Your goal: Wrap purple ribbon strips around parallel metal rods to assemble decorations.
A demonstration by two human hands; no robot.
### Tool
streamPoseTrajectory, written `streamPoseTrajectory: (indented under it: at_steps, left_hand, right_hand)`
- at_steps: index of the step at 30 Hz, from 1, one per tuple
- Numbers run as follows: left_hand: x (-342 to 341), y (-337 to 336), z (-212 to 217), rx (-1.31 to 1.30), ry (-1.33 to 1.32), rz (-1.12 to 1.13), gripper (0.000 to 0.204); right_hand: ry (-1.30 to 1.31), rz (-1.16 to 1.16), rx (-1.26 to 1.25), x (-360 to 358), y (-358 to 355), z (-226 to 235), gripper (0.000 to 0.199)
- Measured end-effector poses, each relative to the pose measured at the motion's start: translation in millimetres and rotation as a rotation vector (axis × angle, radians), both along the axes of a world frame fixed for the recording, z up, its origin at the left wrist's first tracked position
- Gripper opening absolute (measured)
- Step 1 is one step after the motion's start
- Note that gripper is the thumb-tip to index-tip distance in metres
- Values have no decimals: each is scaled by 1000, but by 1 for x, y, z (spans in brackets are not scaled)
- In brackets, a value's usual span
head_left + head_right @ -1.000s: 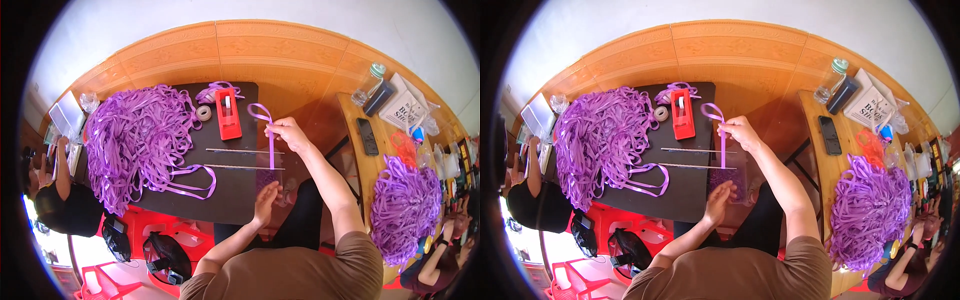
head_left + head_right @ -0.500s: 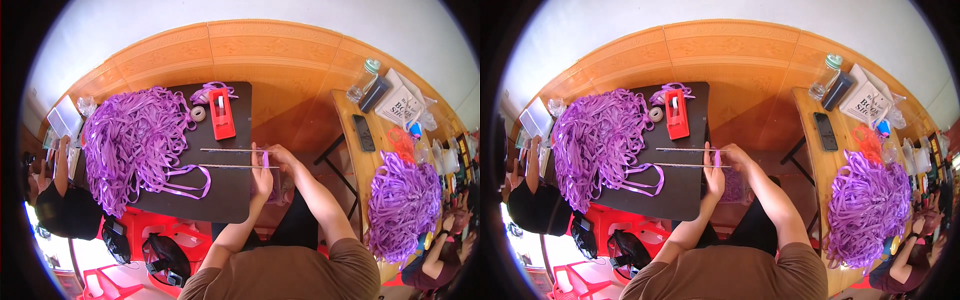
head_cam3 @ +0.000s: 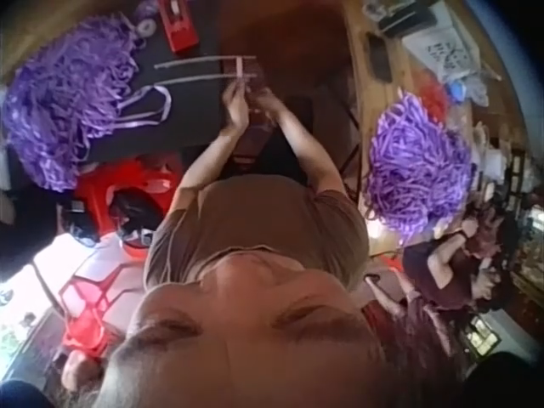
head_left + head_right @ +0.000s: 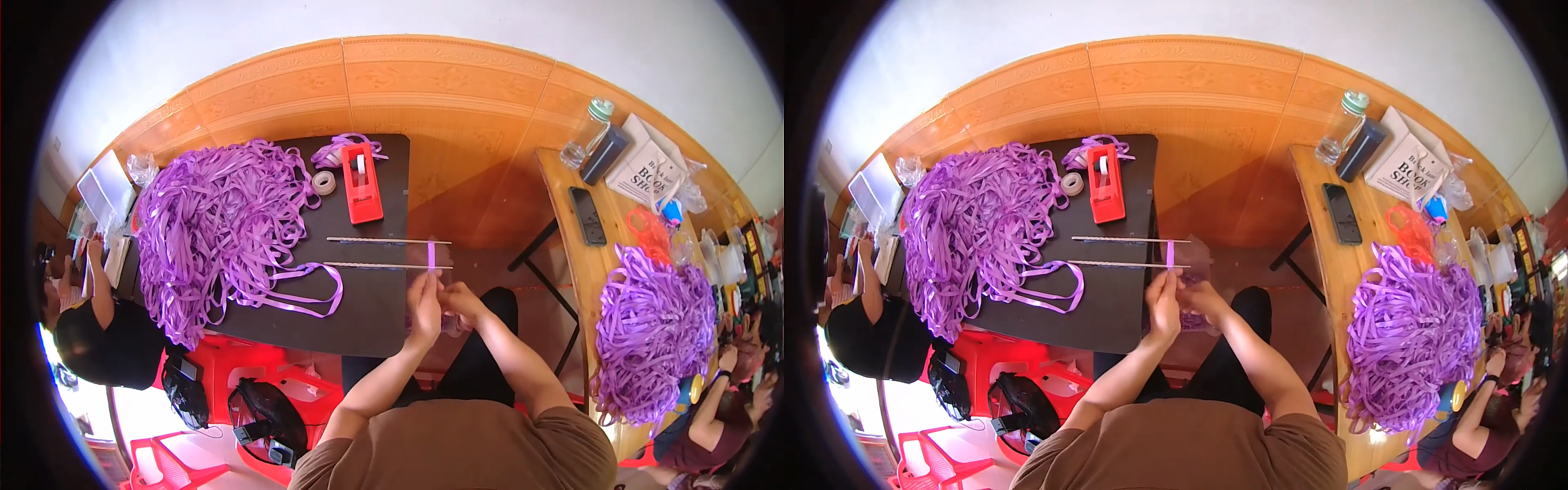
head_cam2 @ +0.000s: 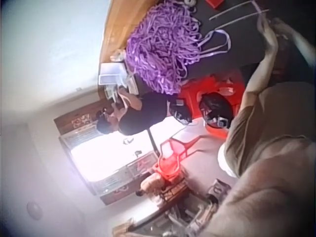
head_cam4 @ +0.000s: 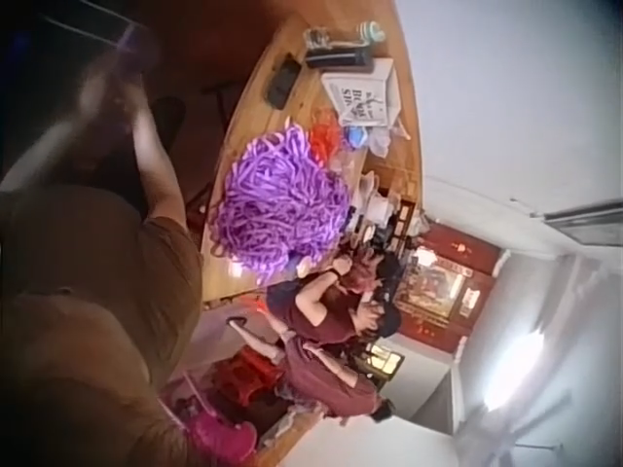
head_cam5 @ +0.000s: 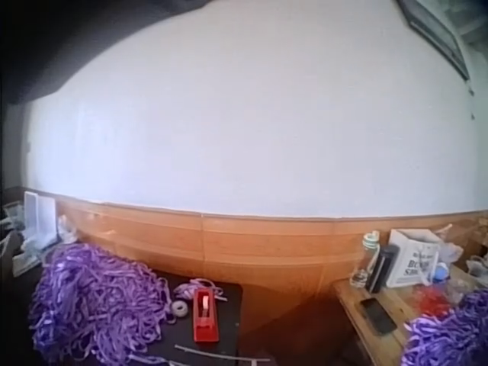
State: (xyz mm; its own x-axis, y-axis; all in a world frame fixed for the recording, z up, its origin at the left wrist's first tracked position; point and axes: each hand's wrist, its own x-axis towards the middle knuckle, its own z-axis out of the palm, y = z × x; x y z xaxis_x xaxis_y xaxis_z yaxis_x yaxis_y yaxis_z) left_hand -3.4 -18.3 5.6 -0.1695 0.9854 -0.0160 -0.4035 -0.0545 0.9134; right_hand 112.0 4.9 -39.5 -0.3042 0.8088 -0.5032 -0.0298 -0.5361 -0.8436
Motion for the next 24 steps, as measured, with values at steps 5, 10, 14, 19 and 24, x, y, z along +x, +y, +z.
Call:
streamPoseTrajectory:
  at_steps: [5, 10, 14, 19, 24]
  left_hand:
    - [-15, -48, -9, -186, -25, -78, 22]
    - [-30, -75, -2, -222, -49, -201, 23]
    - [-36, -84, 4, -271, -20, -239, 24]
    - [-53, -94, 14, -290, -41, -318, 23]
    - [-58, -100, 25, -375, 4, -379, 24]
  right_hand:
    - [-653, -365, 1008, 1, -26, 29, 12]
    - [-896, -296, 1713, -9, -35, 83, 31]
    - [-1017, -48, 1938, -7, -36, 91, 36]
    - [-1031, -37, 2058, -14, -41, 89, 24]
    - [-1006, 27, 2083, -16, -48, 98, 23]
